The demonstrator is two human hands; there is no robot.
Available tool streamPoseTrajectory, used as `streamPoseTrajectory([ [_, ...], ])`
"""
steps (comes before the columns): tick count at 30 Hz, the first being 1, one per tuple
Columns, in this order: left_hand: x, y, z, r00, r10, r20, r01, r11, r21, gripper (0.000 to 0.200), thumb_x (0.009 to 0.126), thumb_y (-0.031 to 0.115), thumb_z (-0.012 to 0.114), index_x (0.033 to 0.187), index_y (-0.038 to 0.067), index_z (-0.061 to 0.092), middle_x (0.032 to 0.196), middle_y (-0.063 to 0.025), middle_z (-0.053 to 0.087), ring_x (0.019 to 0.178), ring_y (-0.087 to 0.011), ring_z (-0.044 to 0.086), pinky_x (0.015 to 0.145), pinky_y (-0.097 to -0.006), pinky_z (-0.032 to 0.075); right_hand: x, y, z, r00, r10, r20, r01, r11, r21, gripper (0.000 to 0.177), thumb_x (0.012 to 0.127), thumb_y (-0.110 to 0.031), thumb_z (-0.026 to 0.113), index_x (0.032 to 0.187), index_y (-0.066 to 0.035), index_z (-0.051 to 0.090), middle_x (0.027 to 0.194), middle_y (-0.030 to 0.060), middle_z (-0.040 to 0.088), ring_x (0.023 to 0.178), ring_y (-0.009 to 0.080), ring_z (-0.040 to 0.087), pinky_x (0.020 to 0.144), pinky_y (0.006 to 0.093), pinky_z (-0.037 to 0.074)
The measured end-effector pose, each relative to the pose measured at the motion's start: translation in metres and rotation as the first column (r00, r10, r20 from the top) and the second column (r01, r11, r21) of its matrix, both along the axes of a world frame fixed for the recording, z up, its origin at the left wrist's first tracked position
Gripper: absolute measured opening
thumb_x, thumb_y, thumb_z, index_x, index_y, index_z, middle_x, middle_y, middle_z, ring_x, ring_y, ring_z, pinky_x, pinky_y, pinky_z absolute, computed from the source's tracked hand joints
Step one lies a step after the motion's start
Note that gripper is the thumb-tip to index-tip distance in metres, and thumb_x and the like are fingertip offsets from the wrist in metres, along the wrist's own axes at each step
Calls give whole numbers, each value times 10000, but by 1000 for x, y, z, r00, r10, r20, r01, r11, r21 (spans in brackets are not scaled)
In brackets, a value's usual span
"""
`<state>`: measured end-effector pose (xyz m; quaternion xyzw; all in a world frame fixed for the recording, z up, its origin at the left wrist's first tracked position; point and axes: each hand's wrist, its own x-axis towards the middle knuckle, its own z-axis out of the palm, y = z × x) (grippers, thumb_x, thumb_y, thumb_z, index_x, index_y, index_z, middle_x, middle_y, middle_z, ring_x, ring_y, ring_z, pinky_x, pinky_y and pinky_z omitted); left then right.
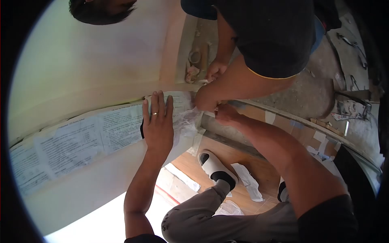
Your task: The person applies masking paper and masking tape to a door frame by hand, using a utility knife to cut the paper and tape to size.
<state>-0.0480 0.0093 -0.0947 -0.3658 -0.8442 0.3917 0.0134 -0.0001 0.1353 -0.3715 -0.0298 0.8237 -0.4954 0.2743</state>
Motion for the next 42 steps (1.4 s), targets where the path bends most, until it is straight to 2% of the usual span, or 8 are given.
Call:
streamPoseTrajectory([
  [5,2,4,4,995,71,66,-79,988,134,830,731,312,837,1466,99,517,1606,-126,374,1530,-283,254,1271,-501,131,-15,-16,-10,794,-605,57,602,796,52,334,955,-235,549,1153,19,636,1020,231,718,845,350,732,748,468,590],
  [12,8,12,-5,957,238,168,-283,894,347,804,773,370,814,1461,69,527,1653,-129,294,1551,-315,194,1234,-579,107,-17,-36,18,533,-651,540,822,248,-513,155,1006,-133,546,1043,10,593,733,51,622,491,114,549,389,283,479],
  [19,9,15,-6,939,294,180,-339,884,322,788,807,418,779,1472,83,523,1670,-96,274,1564,-295,163,1236,-570,49,15,-84,49,520,-653,551,852,351,-388,471,1035,-294,554,1355,43,479,1133,183,591,808,182,616,552,312,542],
  [21,9,14,-10,941,295,167,-334,889,312,788,804,431,778,1475,102,528,1673,-77,278,1567,-267,161,1240,-543,30,24,-91,56,544,-822,171,795,440,-417,640,1030,-293,543,1493,75,299,1409,311,442,1206,399,531,1008,497,438],
  [27,10,12,-11,958,266,107,-286,916,282,698,852,370,737,1468,108,540,1672,-82,282,1571,-278,152,1243,-552,18,16,-116,86,480,-860,-172,722,499,-479,786,1031,-290,502,1576,82,76,1577,387,213,1433,533,264,1203,535,192],
  [33,13,13,-10,966,243,84,-257,926,278,575,924,167,626,1482,82,515,1674,-115,260,1566,-335,153,1246,-572,78,-12,-127,111,391,-915,-101,714,371,-594,700,1032,-259,498,1560,85,194,1591,360,226,1465,518,247,1218,524,198],
  [36,16,14,-5,958,267,102,-284,931,231,576,928,202,642,1473,62,519,1674,-118,258,1565,-341,149,1249,-562,85,-19,-109,55,316,-944,94,816,220,-535,461,933,-6,515,1394,-11,526,1389,309,519,1191,462,554,1019,493,442],
  [42,18,6,-10,967,242,84,-255,935,248,624,930,337,668,1461,41,524,1668,-127,273,1562,-342,158,1245,-537,57,-58,-13,-27,701,-712,-33,660,666,-348,371,960,-32,502,1309,-30,628,820,90,703,688,177,620,656,364,511],
])
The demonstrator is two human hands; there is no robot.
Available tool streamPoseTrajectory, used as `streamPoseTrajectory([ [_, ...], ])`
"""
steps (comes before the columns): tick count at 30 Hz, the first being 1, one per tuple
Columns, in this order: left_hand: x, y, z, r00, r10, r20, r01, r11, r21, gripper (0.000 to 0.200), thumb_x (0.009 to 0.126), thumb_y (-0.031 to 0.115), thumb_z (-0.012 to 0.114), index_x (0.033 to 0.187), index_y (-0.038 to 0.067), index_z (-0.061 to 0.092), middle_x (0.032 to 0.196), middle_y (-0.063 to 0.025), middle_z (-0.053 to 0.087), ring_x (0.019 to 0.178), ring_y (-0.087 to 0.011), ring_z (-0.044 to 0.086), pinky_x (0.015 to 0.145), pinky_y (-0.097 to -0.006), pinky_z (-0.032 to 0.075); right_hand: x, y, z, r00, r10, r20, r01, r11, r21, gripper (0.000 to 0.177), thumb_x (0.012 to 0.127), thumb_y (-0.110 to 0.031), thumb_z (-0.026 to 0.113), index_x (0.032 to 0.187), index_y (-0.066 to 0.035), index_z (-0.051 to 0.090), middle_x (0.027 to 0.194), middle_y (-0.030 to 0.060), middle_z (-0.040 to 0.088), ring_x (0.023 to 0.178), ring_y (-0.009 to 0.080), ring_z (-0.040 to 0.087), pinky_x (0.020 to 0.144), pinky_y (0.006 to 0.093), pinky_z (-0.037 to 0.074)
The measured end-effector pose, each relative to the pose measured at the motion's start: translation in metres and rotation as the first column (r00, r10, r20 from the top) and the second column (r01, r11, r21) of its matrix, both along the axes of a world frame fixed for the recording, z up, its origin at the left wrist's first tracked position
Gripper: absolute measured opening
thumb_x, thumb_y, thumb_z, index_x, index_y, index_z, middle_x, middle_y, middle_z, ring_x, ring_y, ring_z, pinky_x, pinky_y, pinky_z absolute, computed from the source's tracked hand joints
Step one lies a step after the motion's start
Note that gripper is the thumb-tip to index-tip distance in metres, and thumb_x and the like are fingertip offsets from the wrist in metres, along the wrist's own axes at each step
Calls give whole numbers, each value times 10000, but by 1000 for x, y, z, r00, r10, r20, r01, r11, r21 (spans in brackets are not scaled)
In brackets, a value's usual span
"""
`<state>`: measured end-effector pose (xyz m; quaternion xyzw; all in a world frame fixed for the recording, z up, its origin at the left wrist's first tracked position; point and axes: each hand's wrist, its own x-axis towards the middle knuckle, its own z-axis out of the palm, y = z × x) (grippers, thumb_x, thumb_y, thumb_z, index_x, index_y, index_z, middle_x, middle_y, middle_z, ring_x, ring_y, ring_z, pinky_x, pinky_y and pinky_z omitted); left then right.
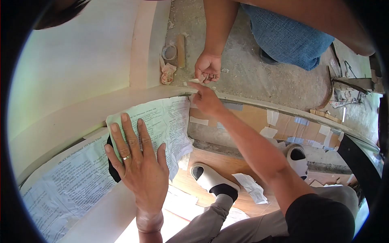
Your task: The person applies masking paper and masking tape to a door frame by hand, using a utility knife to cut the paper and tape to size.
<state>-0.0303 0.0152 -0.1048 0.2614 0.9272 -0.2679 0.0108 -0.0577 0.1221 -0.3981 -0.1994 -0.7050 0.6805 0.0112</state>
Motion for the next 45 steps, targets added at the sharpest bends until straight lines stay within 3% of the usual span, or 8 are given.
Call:
streamPoseTrajectory([
  [4,0,2,2,1000,19,24,-19,1000,2,678,913,380,687,1470,37,510,1670,-147,258,1559,-364,151,1240,-550,57,-18,29,32,867,472,158,-391,843,-369,292,952,-53,547,1217,-12,662,830,100,714,575,135,603,508,339,481],
  [11,0,4,5,998,36,54,-34,999,-39,745,912,451,670,1489,20,477,1667,-177,248,1555,-395,142,1233,-571,39,-19,19,23,939,331,91,-283,897,-339,124,946,-69,578,1013,5,650,782,116,702,573,173,640,503,351,493],
  [13,2,3,6,997,46,55,-44,998,-44,752,914,461,664,1490,15,474,1668,-179,245,1554,-400,141,1233,-572,36,-18,16,24,961,276,21,-275,961,-24,114,941,-67,586,1002,9,644,791,172,701,658,290,685,606,410,531],
  [19,3,4,9,993,85,85,-80,995,-61,802,908,496,661,1497,-8,455,1670,-186,237,1552,-413,138,1230,-575,17,-28,-1,17,979,193,-68,-179,968,173,75,907,-43,599,955,-1,639,906,257,685,853,443,673,748,488,524],
  [25,3,4,9,992,89,94,-83,994,-64,836,908,522,653,1494,-37,443,1668,-189,238,1553,-420,122,1227,-577,4,-21,-28,20,985,-136,-107,133,991,-27,161,839,-27,644,1000,-17,643,993,220,674,937,416,657,791,505,525],
  [31,3,8,12,989,103,108,-97,994,-59,833,919,528,640,1491,-43,441,1664,-196,238,1555,-421,108,1229,-573,8,0,-41,21,945,250,-210,-96,828,553,219,830,-38,606,1048,-18,607,998,136,650,1002,386,605,828,478,501],
  [40,2,8,10,992,88,87,-85,996,-38,893,849,486,730,1544,40,393,1648,-187,272,1550,-420,131,1235,-591,75,22,-60,19,989,15,-148,-20,999,-38,416,797,-29,578,1212,-30,546,1196,208,590,1040,410,603,827,490,498],
  [45,5,21,19,994,61,91,-57,997,-51,896,850,479,733,1552,47,382,1648,-192,266,1545,-416,154,1232,-595,100,26,-57,14,978,126,-168,-97,981,168,412,833,-23,553,1244,-53,551,1236,213,568,1051,423,607,852,495,520],
])
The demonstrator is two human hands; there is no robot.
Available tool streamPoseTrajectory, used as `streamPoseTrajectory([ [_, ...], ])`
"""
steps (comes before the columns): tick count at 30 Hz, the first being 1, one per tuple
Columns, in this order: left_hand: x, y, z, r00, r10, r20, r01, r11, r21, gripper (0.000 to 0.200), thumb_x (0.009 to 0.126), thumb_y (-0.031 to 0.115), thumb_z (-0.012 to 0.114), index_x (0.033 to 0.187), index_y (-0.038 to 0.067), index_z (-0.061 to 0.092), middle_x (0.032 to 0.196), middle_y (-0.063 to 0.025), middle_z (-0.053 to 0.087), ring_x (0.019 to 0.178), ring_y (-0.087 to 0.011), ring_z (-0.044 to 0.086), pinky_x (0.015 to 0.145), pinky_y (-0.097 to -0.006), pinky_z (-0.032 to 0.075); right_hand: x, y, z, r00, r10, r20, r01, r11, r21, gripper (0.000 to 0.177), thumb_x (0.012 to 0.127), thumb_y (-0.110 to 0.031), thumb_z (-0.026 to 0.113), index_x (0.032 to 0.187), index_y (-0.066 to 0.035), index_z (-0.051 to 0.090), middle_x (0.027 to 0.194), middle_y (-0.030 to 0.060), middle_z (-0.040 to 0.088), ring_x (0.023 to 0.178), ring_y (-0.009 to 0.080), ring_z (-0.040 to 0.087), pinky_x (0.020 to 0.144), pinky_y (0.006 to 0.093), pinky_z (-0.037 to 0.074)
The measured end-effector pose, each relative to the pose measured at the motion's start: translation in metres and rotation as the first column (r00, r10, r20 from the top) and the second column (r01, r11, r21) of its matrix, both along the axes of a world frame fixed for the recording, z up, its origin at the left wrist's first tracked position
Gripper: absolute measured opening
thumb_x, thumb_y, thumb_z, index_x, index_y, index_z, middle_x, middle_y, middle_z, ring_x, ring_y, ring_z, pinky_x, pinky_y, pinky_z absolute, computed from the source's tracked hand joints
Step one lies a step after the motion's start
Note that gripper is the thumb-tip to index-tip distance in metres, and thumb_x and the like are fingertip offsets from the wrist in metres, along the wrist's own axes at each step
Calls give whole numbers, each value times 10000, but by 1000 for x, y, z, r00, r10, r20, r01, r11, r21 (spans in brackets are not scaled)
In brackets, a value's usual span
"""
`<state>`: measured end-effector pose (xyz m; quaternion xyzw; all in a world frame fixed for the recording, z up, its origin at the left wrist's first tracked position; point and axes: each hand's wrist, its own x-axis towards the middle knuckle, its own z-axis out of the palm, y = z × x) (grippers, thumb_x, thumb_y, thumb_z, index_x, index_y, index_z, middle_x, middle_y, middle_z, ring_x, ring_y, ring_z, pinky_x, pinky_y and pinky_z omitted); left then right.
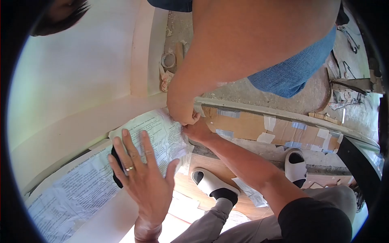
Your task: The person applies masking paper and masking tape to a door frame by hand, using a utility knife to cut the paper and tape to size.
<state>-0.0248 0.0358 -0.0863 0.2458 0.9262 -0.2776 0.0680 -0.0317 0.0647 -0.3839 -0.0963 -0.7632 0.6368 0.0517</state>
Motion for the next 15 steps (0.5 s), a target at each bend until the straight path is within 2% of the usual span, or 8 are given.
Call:
streamPoseTrajectory([
  [2,7,16,-1,991,-76,108,78,997,-11,853,868,465,717,1538,40,406,1644,-200,271,1539,-415,178,1236,-581,106,-1,7,6,997,62,51,-58,994,-90,460,829,-25,556,1285,-83,549,1286,217,547,1101,431,600,883,493,535],
  [3,5,19,-11,971,-163,175,155,986,59,779,889,408,695,1486,-31,454,1626,-212,308,1528,-424,206,1243,-566,103,0,11,13,993,51,105,-21,963,-267,491,841,-29,558,1326,-99,538,1312,203,547,1145,409,594,911,470,530],
  [5,-2,22,-48,916,-306,259,332,941,-64,674,926,310,618,1432,-112,480,1595,-260,349,1516,-424,250,1244,-564,101,2,13,19,987,59,148,13,895,-445,522,852,-33,560,1367,-114,526,1339,189,548,1189,387,588,938,446,525],
  [6,-4,31,-58,920,-301,250,329,941,-77,674,926,310,618,1432,-112,480,1595,-260,349,1516,-424,250,1244,-564,101,2,16,19,995,69,70,-35,913,-407,533,862,-40,562,1387,-114,508,1344,177,554,1213,374,581,959,431,517],
  [8,-5,49,-74,955,-183,234,269,870,-414,632,937,247,531,1416,-160,466,1570,-305,366,1504,-410,291,1250,-538,107,-2,12,12,997,76,-13,-76,928,-364,545,872,-47,564,1408,-114,491,1350,165,561,1238,361,575,979,416,509],
  [11,-10,47,-80,962,-128,241,225,873,-433,637,939,246,476,1429,-160,451,1567,-332,351,1499,-402,309,1255,-510,114,0,8,-3,993,46,-106,-68,975,-212,537,884,-56,566,1411,-93,474,1331,157,575,1215,358,587,997,412,501],
  [14,-20,33,-80,962,-207,179,264,869,-417,679,939,304,529,1450,-135,443,1572,-291,372,1501,-386,306,1255,-484,128,-1,14,9,993,38,-115,-64,969,-238,515,892,-78,564,1399,-61,475,1313,179,578,1190,369,595,978,430,511],
  [15,-26,22,-82,961,-213,176,269,866,-421,679,939,304,529,1450,-135,443,1572,-291,372,1501,-386,306,1255,-484,128,0,12,5,996,71,-51,-77,987,-139,504,883,-88,568,1380,-54,490,1308,183,578,1175,374,599,963,437,517],
])
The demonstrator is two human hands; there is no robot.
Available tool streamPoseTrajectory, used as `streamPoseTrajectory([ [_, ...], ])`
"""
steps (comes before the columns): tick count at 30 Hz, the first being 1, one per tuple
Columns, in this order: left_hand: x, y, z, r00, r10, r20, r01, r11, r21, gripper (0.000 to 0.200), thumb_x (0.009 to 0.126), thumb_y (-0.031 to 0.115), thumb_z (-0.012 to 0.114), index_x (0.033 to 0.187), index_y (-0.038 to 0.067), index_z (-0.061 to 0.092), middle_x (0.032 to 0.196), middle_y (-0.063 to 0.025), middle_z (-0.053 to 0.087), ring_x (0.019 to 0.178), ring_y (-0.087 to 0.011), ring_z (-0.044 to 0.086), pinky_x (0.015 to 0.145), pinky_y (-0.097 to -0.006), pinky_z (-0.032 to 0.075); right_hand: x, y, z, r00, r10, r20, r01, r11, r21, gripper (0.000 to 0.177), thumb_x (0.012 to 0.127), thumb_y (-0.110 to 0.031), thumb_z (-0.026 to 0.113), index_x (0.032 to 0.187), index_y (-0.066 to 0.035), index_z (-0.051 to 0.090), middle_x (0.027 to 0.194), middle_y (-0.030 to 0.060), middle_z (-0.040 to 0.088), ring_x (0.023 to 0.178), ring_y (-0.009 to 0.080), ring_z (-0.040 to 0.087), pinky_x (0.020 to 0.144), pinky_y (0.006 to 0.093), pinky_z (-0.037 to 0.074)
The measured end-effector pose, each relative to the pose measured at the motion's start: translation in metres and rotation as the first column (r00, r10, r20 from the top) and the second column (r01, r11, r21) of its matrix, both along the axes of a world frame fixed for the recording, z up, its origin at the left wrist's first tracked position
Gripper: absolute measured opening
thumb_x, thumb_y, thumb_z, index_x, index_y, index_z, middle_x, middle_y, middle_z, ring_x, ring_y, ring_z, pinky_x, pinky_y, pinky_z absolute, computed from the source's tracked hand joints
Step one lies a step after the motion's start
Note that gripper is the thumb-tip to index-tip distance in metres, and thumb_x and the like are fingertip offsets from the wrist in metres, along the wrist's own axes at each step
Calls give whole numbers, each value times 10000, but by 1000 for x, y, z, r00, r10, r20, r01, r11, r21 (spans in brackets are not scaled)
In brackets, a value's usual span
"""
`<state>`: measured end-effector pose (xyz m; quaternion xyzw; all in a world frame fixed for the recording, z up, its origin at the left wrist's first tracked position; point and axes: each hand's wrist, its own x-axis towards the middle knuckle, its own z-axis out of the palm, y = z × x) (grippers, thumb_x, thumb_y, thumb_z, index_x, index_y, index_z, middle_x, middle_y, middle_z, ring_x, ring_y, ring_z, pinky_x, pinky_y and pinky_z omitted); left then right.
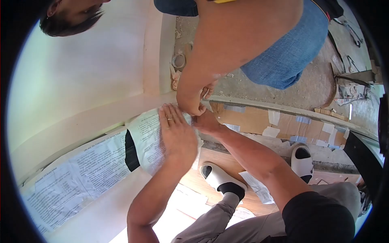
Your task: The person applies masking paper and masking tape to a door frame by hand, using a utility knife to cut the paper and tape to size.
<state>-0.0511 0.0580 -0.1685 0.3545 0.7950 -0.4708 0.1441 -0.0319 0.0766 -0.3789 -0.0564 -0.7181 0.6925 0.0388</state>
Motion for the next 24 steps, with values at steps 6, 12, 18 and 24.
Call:
streamPoseTrajectory([
  [6,-28,-28,14,997,-59,49,47,974,220,658,933,306,607,1449,-77,467,1349,-181,560,1306,-319,466,1178,-426,245,-1,-19,-23,988,57,141,-98,946,310,441,859,-117,575,1293,-45,555,1268,185,588,1121,366,613,890,449,531],
  [12,-26,-18,21,995,32,97,-59,954,295,674,888,331,691,1384,-88,512,1334,-178,568,1321,-319,440,1156,-455,251,-11,-18,-31,993,-75,-88,113,798,592,440,861,-143,587,1290,-48,557,1249,193,594,1064,340,651,841,452,552],
  [18,-26,-20,23,993,33,111,-70,938,341,637,884,329,698,1341,-86,539,1325,-180,572,1314,-323,436,1153,-467,248,-8,-21,-33,973,122,196,-203,858,473,465,874,-179,595,1328,-101,528,1182,186,654,993,359,683,819,447,555],
  [24,-27,-19,24,993,38,113,-73,943,325,620,881,329,701,1326,-77,553,1308,-175,576,1295,-316,439,1141,-466,258,3,-28,-22,988,34,148,-74,959,275,484,884,-194,580,1342,-68,491,1125,196,668,951,370,687,803,461,558],
])
